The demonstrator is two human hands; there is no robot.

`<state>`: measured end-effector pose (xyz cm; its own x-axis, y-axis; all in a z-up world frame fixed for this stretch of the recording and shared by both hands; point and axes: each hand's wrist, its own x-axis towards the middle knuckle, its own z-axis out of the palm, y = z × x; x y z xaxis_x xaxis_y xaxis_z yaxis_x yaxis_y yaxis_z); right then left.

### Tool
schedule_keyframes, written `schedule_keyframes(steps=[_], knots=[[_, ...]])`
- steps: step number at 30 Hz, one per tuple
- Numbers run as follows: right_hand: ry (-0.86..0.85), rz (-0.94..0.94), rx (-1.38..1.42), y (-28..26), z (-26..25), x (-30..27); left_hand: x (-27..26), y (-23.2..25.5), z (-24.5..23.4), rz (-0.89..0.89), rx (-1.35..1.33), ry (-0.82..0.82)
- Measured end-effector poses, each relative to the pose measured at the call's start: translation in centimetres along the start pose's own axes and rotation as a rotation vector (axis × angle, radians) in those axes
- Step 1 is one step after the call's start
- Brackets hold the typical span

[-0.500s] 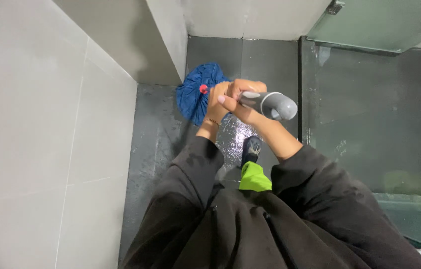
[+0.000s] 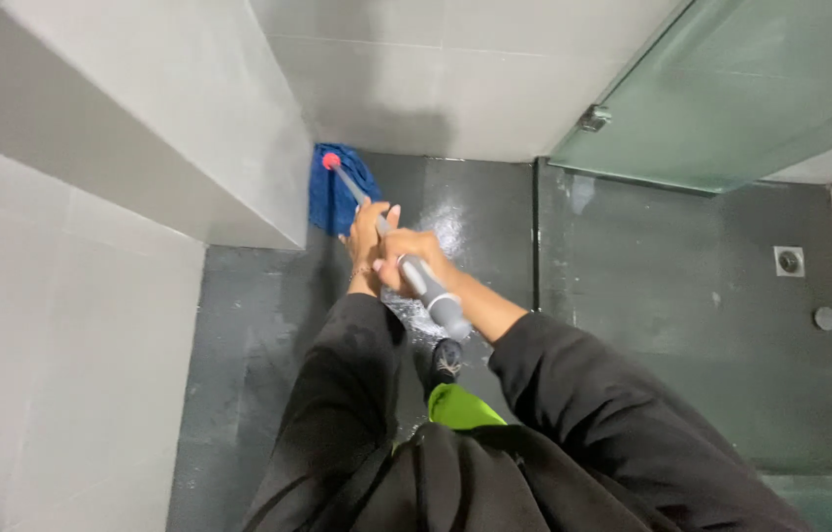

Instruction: Mopping the bathroom floor using a wet mop and squeezing it out in the toilet.

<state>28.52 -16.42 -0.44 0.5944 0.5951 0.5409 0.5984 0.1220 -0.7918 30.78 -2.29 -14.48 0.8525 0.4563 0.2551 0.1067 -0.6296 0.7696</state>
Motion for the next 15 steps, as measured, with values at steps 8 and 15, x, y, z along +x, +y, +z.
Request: schedule_keyframes(steps=[8,15], knots=[[0.002,0.083,-0.024,1.0,-9.1,2.9,3.5,2.1,9.3,0.147,-0.34,0.027],[0.003,0.021,0.187,-4.3,-16.6,3.5,3.2,8.7,14.2,0.547,-0.44,-0.145]])
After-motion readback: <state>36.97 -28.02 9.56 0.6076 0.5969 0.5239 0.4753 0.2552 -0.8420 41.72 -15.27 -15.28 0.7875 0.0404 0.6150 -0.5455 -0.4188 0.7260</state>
